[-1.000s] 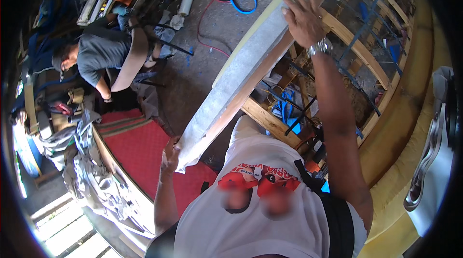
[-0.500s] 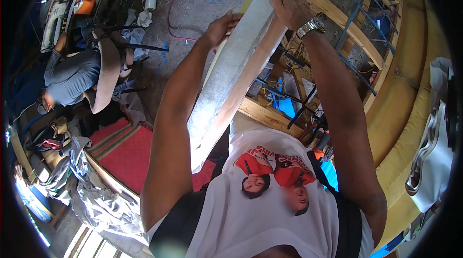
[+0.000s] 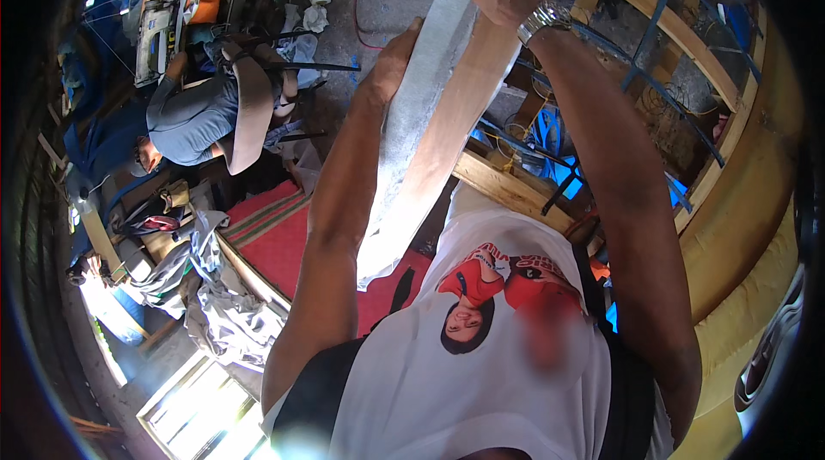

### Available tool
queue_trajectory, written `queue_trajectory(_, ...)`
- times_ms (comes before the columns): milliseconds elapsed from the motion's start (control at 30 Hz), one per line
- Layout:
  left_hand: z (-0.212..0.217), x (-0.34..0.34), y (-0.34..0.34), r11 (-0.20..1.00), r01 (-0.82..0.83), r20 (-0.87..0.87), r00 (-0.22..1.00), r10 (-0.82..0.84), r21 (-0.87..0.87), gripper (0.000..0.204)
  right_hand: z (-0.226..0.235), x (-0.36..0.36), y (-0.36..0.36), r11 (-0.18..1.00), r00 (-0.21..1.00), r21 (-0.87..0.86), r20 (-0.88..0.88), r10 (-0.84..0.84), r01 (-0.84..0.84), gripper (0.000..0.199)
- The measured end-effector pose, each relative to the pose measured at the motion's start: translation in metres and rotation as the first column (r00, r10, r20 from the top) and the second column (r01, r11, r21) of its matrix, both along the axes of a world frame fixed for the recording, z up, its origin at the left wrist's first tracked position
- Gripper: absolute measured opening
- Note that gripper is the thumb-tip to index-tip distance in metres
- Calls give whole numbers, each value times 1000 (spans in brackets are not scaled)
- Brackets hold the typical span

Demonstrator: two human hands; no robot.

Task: Applying foam padding and stapling it onto a wooden couch frame.

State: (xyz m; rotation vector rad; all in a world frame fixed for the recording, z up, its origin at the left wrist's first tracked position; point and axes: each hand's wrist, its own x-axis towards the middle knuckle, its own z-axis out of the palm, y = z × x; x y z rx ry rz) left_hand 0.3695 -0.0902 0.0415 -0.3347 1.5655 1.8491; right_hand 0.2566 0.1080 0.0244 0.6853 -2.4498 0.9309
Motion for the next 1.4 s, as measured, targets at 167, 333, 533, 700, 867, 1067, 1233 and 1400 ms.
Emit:
queue_trajectory(167,7,33,11,803,-217,-524,841,-135,-556,58,-1,2,1,1000,997,16,80,2,-3,23)
queue_trajectory(333,17,88,34,519,-360,-595,691,-410,-775,53,-6,1,4,999,998,-35,54,38,-37,23)
queue_trajectory(533,3,50,-47,924,-352,-287,909,301,-146,61,-11,3,15,989,995,-116,33,95,-90,26)
queue_trajectory(700,-64,-21,-33,990,-139,-71,988,138,-2,64,-14,0,14,997,991,-23,108,74,-72,27)
queue_trajectory(867,-43,-16,4,983,-173,155,974,162,60,63,-15,-3,10,994,994,-36,23,105,-105,27)
queue_trajectory(1067,-18,6,10,999,1,-360,933,-16,-41,62,-18,-1,18,988,991,-95,-56,120,-125,25)
queue_trajectory(1233,-5,48,24,778,-142,-645,659,-387,-612,55,-11,3,27,973,985,-176,-116,130,-149,24)
queue_trajectory(1400,12,67,35,632,-254,-637,582,-505,-732,53,11,14,24,995,984,95,179,10,-27,35)
